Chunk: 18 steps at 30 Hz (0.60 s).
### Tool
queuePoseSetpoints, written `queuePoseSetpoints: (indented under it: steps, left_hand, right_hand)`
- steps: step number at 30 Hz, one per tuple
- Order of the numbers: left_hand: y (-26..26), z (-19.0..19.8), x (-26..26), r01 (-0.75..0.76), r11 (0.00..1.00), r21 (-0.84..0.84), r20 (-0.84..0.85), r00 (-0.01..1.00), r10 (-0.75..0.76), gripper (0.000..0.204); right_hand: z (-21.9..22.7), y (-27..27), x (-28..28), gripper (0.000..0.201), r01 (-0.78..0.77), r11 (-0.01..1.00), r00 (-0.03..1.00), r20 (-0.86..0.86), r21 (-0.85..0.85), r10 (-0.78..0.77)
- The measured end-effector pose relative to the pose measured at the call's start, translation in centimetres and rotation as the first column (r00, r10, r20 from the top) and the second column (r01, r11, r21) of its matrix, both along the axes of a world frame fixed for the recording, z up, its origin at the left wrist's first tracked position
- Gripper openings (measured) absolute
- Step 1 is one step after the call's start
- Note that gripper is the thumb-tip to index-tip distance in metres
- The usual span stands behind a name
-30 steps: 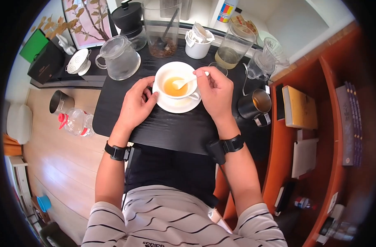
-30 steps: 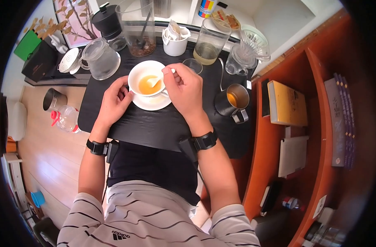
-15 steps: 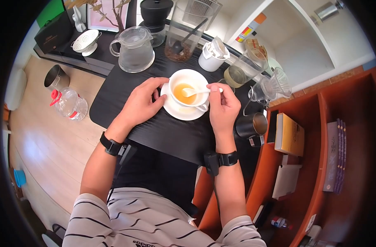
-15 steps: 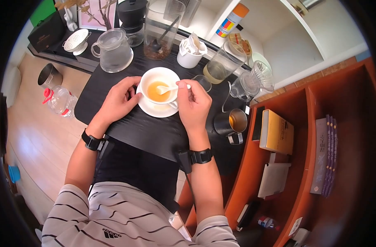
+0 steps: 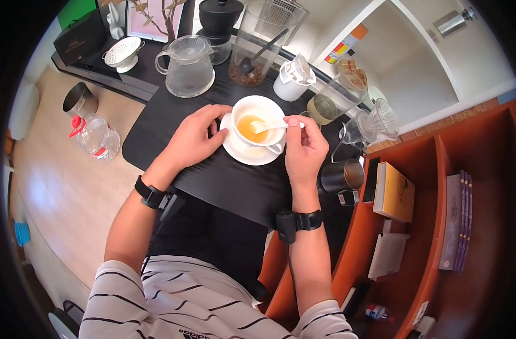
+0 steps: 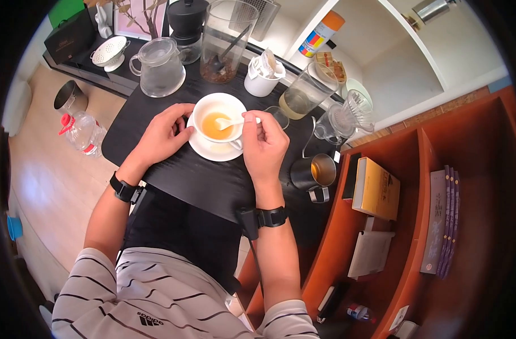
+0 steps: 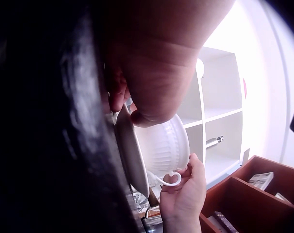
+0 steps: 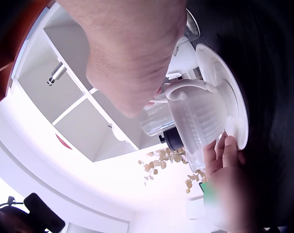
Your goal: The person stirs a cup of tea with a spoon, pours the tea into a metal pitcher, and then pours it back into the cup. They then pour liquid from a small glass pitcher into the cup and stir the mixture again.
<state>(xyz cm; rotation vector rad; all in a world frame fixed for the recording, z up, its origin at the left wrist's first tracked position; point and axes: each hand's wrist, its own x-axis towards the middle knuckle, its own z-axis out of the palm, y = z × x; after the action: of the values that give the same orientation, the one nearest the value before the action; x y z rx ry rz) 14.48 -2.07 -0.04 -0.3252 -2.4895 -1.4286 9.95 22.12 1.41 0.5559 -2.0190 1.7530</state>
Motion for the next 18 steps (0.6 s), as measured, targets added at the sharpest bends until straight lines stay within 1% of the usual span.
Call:
queuePoseSetpoints:
  steps: [5, 6, 12, 15, 18]
  left_hand:
    - [-0.03, -0.09, -0.17, 0.003, 1.0, -0.005, -0.006, 1.0, -0.003, 0.046]
    - [-0.01, -0.03, -0.09, 0.004, 1.0, 0.009, 0.014, 1.0, -0.004, 0.046]
    - [-0.11, -0.13, -0.22, 0.013, 0.999, 0.046, 0.041, 0.999, -0.015, 0.05]
    - [-0.2, -0.34, -0.34, 0.009, 0.998, 0.058, 0.054, 0.998, -0.012, 0.053]
    - [-0.36, -0.62, -0.59, 0.006, 0.998, 0.067, 0.066, 0.998, -0.011, 0.057]
  right_hand:
    - [-0.03, -0.25, -0.05, 0.014, -0.007, 1.0, 1.0, -0.012, 0.009, 0.007]
    - [-0.01, -0.23, -0.09, 0.014, -0.008, 1.0, 1.0, -0.02, 0.007, 0.008]
    - [0.74, -0.72, -0.38, 0.016, -0.088, 0.993, 0.993, 0.075, -0.079, 0.094]
    - [0.85, -0.75, -0.4, 0.017, -0.092, 0.992, 0.991, 0.094, -0.086, 0.1]
    - [0.38, -0.39, -0.3, 0.016, -0.065, 0.996, 0.995, 0.075, -0.056, 0.07]
